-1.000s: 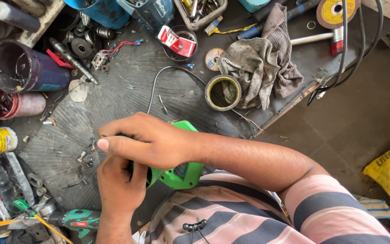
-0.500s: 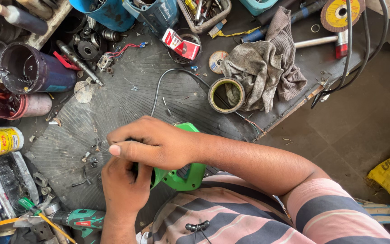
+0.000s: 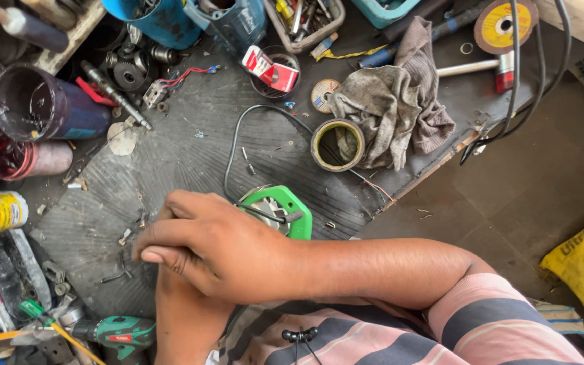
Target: The person works on a green power tool at a cluttered workbench. They use a screwdriver to unscrew parts of the tool's housing, handle and untangle its power cord, plug the cord into a wall socket, and continue turning screws on the tool body by hand and with the screwdriver.
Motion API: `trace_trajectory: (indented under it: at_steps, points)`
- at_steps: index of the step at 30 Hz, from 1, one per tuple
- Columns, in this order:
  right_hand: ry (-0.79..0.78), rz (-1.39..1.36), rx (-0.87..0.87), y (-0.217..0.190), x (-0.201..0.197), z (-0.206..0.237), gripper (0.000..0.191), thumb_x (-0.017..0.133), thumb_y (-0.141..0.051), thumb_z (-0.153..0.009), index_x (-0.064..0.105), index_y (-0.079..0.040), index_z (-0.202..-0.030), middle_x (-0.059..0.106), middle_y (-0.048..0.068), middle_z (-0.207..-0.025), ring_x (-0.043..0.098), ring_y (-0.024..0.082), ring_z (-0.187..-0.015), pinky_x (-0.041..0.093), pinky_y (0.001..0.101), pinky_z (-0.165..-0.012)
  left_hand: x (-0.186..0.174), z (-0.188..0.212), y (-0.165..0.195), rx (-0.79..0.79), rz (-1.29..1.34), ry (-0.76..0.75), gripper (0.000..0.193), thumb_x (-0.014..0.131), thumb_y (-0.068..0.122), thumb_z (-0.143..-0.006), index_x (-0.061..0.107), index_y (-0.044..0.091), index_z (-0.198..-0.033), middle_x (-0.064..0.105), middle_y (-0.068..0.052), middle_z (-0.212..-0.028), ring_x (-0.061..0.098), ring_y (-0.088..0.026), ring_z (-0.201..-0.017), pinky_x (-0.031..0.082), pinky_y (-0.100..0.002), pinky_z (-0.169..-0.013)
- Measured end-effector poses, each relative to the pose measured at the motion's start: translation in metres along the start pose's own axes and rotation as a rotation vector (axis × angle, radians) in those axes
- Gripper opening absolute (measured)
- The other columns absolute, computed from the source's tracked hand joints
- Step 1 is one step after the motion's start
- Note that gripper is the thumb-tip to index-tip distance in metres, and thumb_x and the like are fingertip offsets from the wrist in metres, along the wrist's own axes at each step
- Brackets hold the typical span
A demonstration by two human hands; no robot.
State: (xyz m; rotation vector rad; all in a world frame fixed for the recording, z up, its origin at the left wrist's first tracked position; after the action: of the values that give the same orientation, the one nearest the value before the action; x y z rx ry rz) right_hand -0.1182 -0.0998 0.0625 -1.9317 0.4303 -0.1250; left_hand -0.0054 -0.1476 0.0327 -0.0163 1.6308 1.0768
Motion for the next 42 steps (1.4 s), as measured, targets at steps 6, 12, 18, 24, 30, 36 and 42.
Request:
trace_trajectory:
  at_steps: [6, 12, 18, 24, 30, 36, 42]
  points:
    - [-0.274, -0.18, -0.07, 0.016, 0.024, -0.019, 0.03, 0.048, -0.028, -0.116, 0.058, -0.003, -0.104, 0.057, 0.009, -0.092, 0.061, 0.029, -0.092, 0.049, 0.037, -0.085, -0.004, 0.012, -0.008, 0.105, -0.029, 0.062, 0.055, 0.082, 0.022, -0.073, 0.061, 0.0, -0.119, 0.067, -0.021, -0.115, 0.064, -0.042, -0.108, 0.05, -0.049, -0.086]
    - [-0.742, -0.551, 0.073, 0.043, 0.019, -0.034, 0.039, 0.048, -0.025, -0.117, 0.051, 0.0, -0.087, 0.049, 0.013, -0.077, 0.047, 0.031, -0.073, 0.044, 0.0357, -0.071, -0.005, 0.015, -0.017, -0.017, 0.071, 0.095, 0.069, 0.088, 0.032, -0.073, 0.056, 0.001, -0.124, 0.065, -0.021, -0.116, 0.066, -0.04, -0.107, 0.053, -0.046, -0.086]
    - [-0.093, -0.107, -0.036, 0.005, 0.005, -0.028, 0.026, 0.051, -0.023, -0.118, 0.057, -0.001, -0.105, 0.056, 0.013, -0.098, 0.058, 0.031, -0.097, 0.047, 0.0366, -0.09, -0.006, 0.01, -0.019, 0.059, 0.104, 0.125, 0.082, 0.086, 0.025, -0.072, 0.043, -0.001, -0.137, 0.059, -0.024, -0.125, 0.063, -0.045, -0.114, 0.053, -0.048, -0.089]
    - [-0.144, -0.116, -0.094, 0.018, 0.022, -0.016, 0.028, 0.049, -0.017, -0.108, 0.049, -0.005, -0.083, 0.049, 0.012, -0.077, 0.055, 0.034, -0.067, 0.044, 0.0419, -0.067, -0.005, 0.011, -0.028, 0.191, -0.019, 0.211, 0.102, 0.087, 0.023, -0.077, 0.025, -0.004, -0.153, 0.059, -0.025, -0.135, 0.066, -0.04, -0.122, 0.057, -0.045, -0.101]
    - [-0.638, -0.637, 0.04, 0.052, 0.0, -0.036, 0.044, 0.05, -0.027, -0.114, 0.044, -0.004, -0.076, 0.043, 0.006, -0.066, 0.044, 0.025, -0.058, 0.038, 0.0382, -0.062, -0.009, 0.008, -0.037, 0.066, 0.152, 0.148, 0.129, 0.094, 0.035, -0.068, 0.011, -0.008, -0.157, 0.069, -0.014, -0.119, 0.073, -0.031, -0.102, 0.058, -0.041, -0.087]
    - [-0.369, -0.621, 0.26, 0.048, 0.008, -0.029, 0.043, 0.049, -0.039, -0.115, 0.046, -0.005, -0.09, 0.044, 0.004, -0.077, 0.039, 0.017, -0.068, 0.035, 0.0336, -0.066, -0.019, 0.014, -0.029, 0.193, 0.168, 0.172, 0.12, 0.088, 0.04, -0.077, 0.014, -0.008, -0.158, 0.061, -0.019, -0.136, 0.064, -0.038, -0.122, 0.052, -0.046, -0.102]
    - [-0.296, -0.78, 0.2, 0.055, 0.029, -0.043, 0.071, 0.046, -0.08, -0.096, 0.041, -0.011, -0.109, 0.05, -0.001, -0.077, 0.04, 0.006, -0.063, 0.03, 0.0228, -0.057, -0.066, 0.011, -0.036, 0.339, 0.028, 0.265, 0.087, 0.069, 0.04, -0.101, 0.018, 0.017, -0.168, 0.042, -0.009, -0.165, 0.045, -0.028, -0.15, 0.035, -0.038, -0.127]
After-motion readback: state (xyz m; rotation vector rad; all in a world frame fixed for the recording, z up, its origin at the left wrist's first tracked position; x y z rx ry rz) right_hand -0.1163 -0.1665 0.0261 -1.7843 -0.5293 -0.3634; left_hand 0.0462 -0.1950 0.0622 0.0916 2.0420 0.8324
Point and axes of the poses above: each hand's wrist, its own z-axis away from the middle knuckle, its own x-axis out of the palm, y = z × x, the point moved 6 cm from there along -z, towards the middle knuckle
